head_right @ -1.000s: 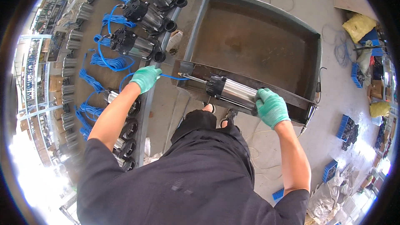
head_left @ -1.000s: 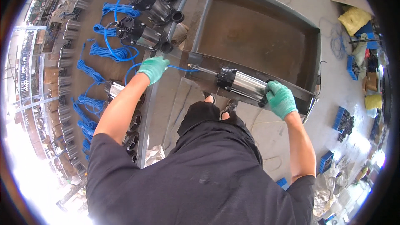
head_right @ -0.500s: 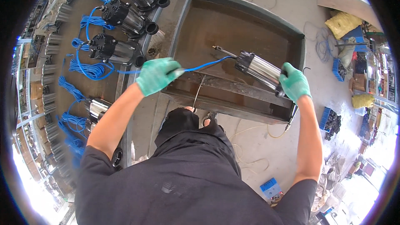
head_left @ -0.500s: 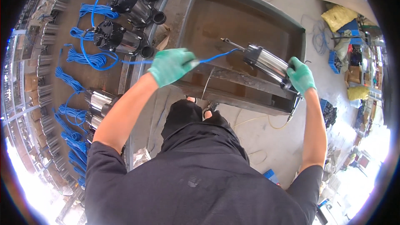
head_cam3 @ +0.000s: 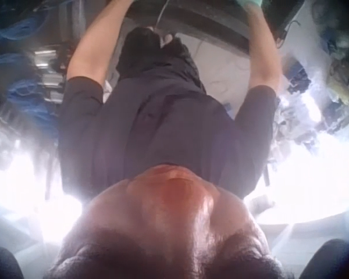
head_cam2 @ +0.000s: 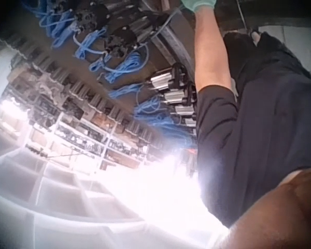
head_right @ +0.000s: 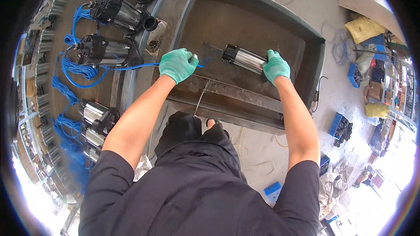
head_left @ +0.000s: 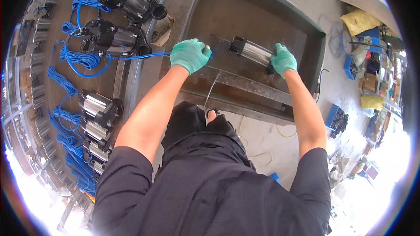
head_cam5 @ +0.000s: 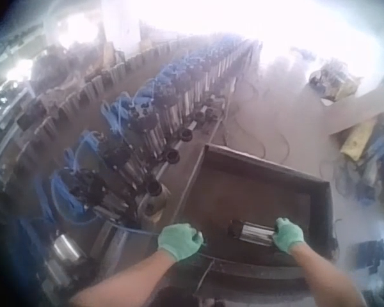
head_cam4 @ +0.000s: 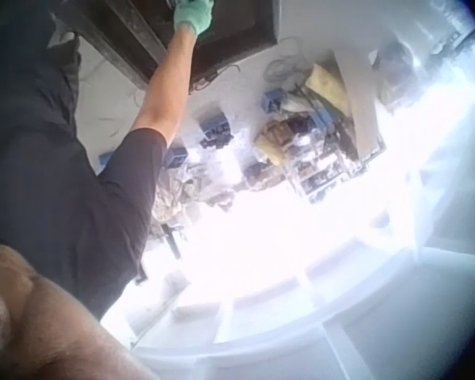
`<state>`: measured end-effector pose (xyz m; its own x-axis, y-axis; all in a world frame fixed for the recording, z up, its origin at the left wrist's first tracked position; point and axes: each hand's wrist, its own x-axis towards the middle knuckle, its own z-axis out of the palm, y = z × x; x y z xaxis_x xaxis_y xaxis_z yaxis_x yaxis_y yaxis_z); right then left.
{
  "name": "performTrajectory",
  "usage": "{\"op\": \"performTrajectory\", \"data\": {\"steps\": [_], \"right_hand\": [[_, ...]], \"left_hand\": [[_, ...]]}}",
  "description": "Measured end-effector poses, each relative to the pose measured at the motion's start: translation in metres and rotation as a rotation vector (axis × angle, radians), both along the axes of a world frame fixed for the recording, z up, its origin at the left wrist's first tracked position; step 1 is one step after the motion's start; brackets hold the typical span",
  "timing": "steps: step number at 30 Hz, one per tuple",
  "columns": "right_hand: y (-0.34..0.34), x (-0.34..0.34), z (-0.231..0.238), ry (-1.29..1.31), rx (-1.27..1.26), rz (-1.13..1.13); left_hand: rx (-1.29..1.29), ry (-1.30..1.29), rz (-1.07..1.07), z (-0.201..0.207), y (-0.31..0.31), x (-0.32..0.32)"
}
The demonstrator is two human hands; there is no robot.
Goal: The person, wearing gloves, places a water pump into a testing tank of water, rotates it to submerge different sides, and then lifts it out to place it back onto a rack with other pumps.
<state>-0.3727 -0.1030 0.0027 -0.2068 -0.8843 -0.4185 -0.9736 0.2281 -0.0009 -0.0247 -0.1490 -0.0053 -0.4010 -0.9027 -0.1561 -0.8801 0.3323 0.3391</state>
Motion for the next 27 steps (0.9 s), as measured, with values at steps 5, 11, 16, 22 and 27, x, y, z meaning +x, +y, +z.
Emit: {"op": "performTrajectory", "data": {"steps": [5,11,16,22,27], "right_hand": [[-0.008,0.005,-0.033,-0.056,-0.089,-0.042],[-0.006,0.003,-0.058,-0.062,-0.123,-0.094],[0.019,0.003,-0.034,-0.090,-0.179,-0.112],[0.084,-0.050,0.003,-0.206,-0.268,-0.166],[0.144,-0.115,-0.018,-0.271,-0.443,-0.288]], "left_hand": [[0.078,-0.056,0.026,0.001,-0.003,-0.003],[0.139,-0.137,0.050,0.001,-0.003,-0.011],[0.156,-0.161,0.102,0.001,-0.005,-0.010],[0.171,-0.205,0.087,0.000,-0.007,-0.011],[0.179,-0.270,0.086,0.006,-0.007,-0.015]]}}
